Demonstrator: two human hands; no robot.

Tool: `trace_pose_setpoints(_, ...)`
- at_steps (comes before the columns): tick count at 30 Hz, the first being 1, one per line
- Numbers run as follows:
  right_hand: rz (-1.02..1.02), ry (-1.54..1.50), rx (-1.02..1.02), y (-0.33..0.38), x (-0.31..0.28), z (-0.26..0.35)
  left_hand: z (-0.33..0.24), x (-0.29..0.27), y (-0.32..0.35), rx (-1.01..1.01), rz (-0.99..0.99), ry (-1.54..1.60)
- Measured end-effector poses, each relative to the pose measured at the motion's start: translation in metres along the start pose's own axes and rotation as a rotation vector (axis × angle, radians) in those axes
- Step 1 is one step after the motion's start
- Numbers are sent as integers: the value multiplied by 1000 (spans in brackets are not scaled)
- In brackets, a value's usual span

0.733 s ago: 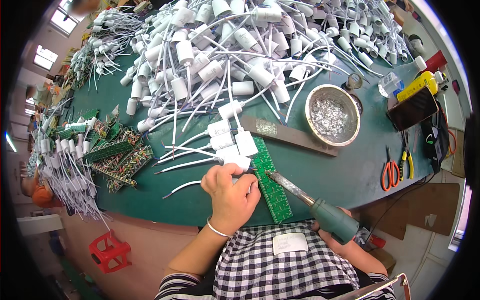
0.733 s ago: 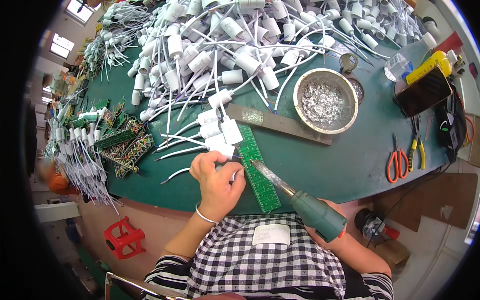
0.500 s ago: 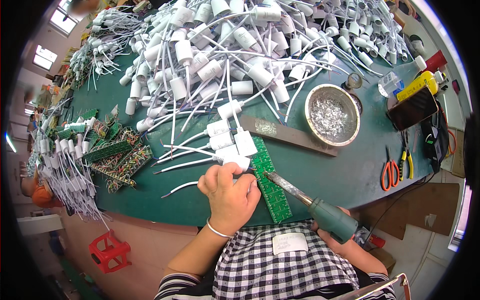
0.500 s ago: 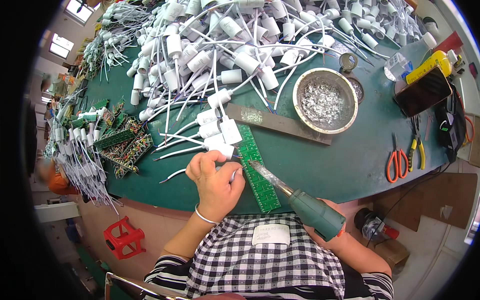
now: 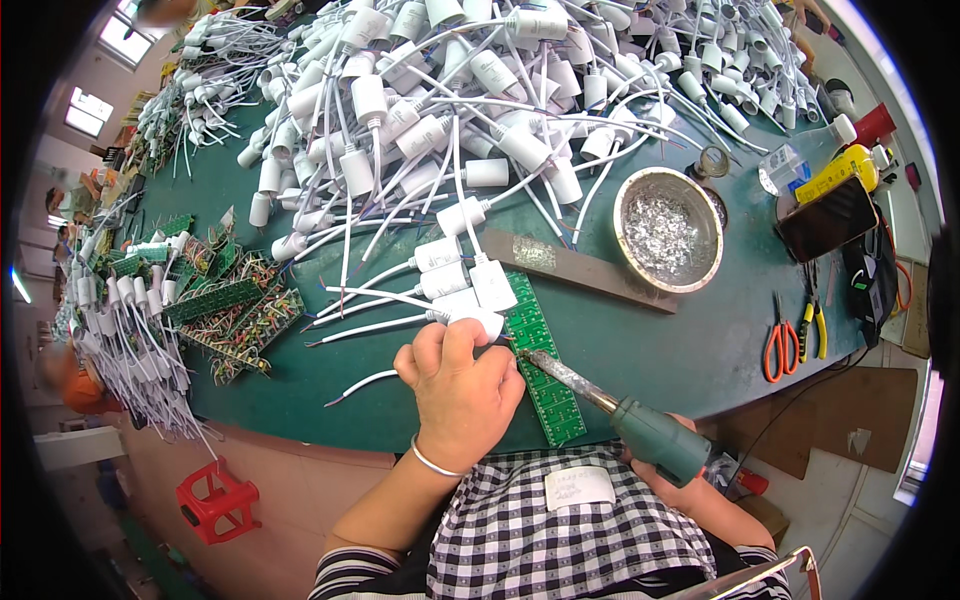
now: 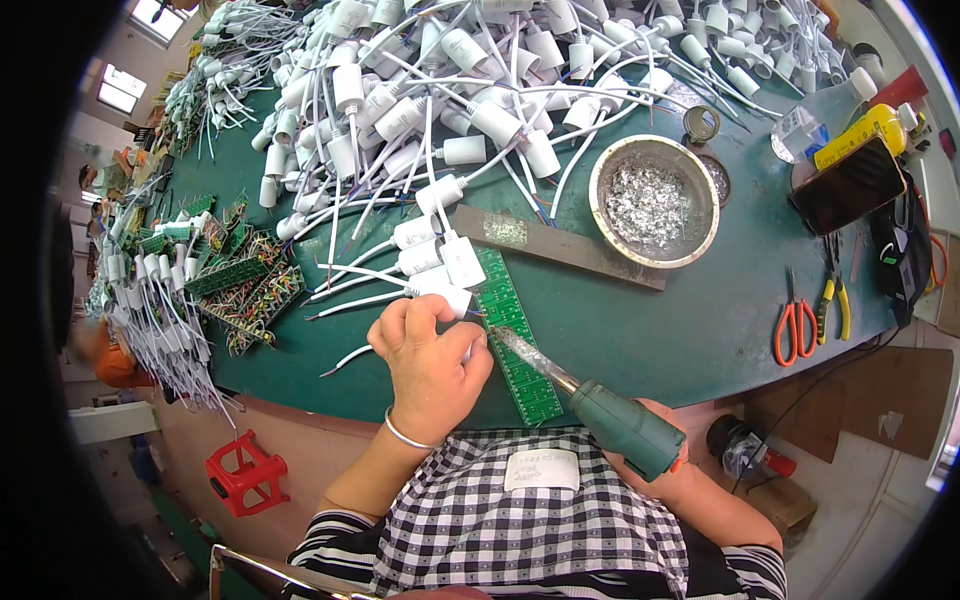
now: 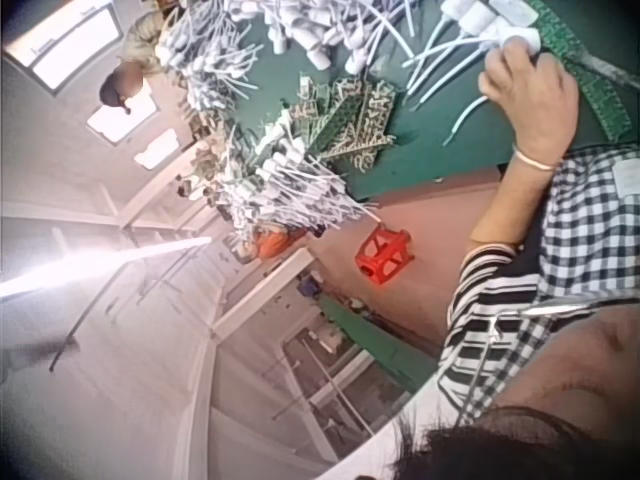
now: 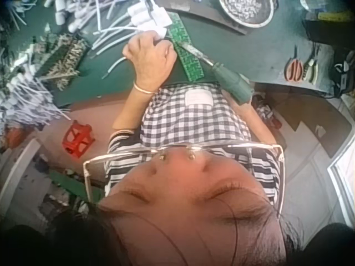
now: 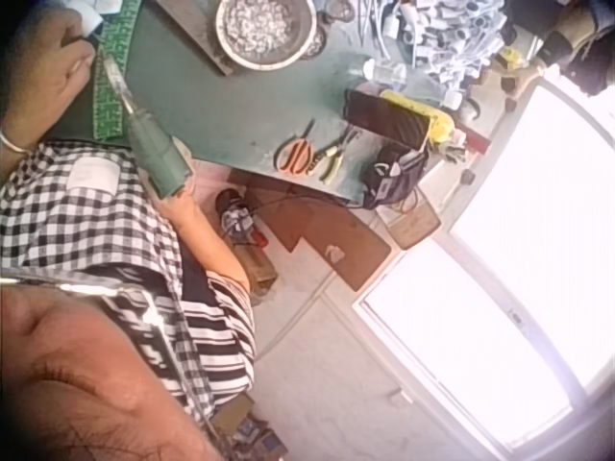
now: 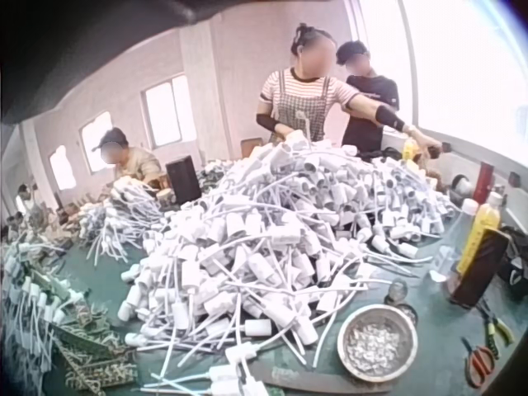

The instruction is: Soldering components and wires onto green LED circuit boards.

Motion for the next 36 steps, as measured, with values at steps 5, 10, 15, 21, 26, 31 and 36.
trace_pose_setpoints(5,-54,101,4,3,1,2,-2,-1,-3,11,4,-9)
trace_pose_setpoints(10,-24,35,-9,-5,-3,5,-2,0,-2,12,3,-19)
trace_pose_setpoints(15,-50,-162,97,6,-5,-4,-2,2,-4,15,-8,-28)
trace_pose_setpoints(21,-140,-343,245,11,-2,-5,-2,-1,-1,-2,-20,-40)
trace_pose_setpoints(26,-317,-590,331,17,-2,-6,-2,-3,1,-15,-35,-44)
trace_pose_setpoints(31,-371,-596,234,24,-2,-13,26,-41,-35,76,-59,79)
trace_pose_setpoints(36,-455,-575,298,19,-1,-7,98,-73,-132,224,-425,-268)
Point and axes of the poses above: each hand's wrist, its own y-axis away from the middle knuckle, its own x-axis out of the palm, z = x × y, the point moved 3 cm from there along -y, towards the middle knuckle, and after that the axes turned 11 degrees about -x, right-handed, at the moved point
